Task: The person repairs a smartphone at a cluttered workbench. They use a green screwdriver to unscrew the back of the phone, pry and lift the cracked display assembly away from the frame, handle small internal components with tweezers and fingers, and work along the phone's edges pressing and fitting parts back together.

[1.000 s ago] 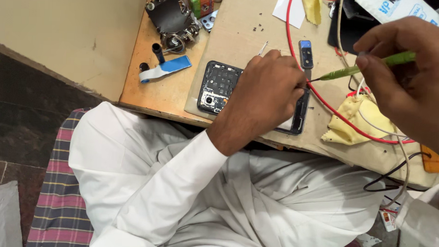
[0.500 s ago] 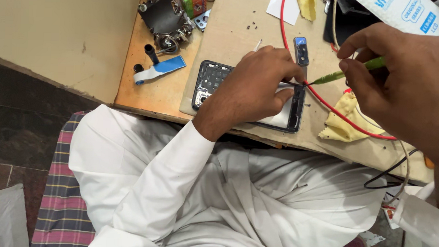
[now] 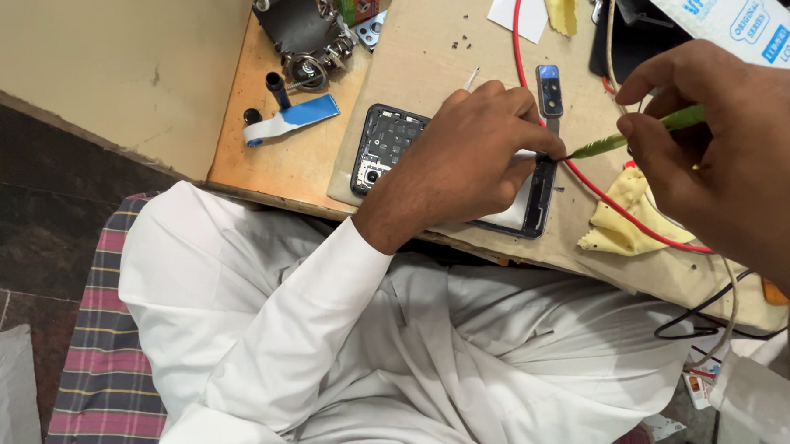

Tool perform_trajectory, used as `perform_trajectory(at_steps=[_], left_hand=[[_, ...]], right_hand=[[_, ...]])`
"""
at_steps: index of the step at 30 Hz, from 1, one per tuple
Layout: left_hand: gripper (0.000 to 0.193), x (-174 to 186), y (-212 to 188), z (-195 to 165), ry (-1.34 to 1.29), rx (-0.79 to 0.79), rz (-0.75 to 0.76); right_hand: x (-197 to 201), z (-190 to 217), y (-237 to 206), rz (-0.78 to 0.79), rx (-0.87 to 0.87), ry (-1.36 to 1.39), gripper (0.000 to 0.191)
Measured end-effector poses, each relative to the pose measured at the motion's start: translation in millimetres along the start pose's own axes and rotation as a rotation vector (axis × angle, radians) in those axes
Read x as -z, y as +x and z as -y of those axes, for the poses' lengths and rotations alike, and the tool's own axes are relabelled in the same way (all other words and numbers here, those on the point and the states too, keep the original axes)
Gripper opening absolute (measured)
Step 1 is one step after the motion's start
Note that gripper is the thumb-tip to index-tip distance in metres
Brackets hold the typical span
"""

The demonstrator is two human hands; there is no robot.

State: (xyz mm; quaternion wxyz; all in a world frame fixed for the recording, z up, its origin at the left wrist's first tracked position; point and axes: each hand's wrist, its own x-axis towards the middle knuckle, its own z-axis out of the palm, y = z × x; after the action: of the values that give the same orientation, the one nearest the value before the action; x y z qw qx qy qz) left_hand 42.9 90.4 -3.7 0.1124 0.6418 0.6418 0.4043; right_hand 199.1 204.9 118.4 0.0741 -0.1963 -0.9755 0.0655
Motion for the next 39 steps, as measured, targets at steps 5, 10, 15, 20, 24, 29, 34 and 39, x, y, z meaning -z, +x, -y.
perform_trajectory(at_steps=[5,10,15,20,24,29,34,39], left_hand=[[0.030,-0.2,-0.6,0.0,0.011,-0.021,-0.025],[0.028,-1.8,0.0,1.1,0.006,0.004,0.000],[0.028,-1.7,0.1,1.3,0.015,-0.019,-0.034],[0.029,1.2,-2.2,-0.7,-0.003,-0.012,-0.011],[0.029,1.9,-1.1,-1.7,-0.007,0.034,0.034],[0.029,1.0,-0.4,-1.2,0.013,0.009,0.019],[0.030,0.1,-1.7,0.8,0.007,-0.005,-0.012],[0.028,0.5,-2.0,2.7,-0.007,-0.033,-0.046]], right_hand=[[0.6,0.3,-0.3,-0.024,0.045,-0.020,0.020],[2.1,1.1,0.7,0.023,0.014,-0.029,0.021],[5.9,2.3,2.0,0.044,0.103,-0.081,0.027],[2.1,0.8,2.3,0.001,0.093,0.013,0.024],[2.1,-2.0,3.3,0.023,0.102,-0.029,0.025],[1.4,2.7,5.0,0.059,0.032,-0.051,0.022],[2.2,11.6,6.5,0.033,0.045,-0.175,0.016],[9.9,15.2,15.9,0.128,0.041,-0.304,0.030]])
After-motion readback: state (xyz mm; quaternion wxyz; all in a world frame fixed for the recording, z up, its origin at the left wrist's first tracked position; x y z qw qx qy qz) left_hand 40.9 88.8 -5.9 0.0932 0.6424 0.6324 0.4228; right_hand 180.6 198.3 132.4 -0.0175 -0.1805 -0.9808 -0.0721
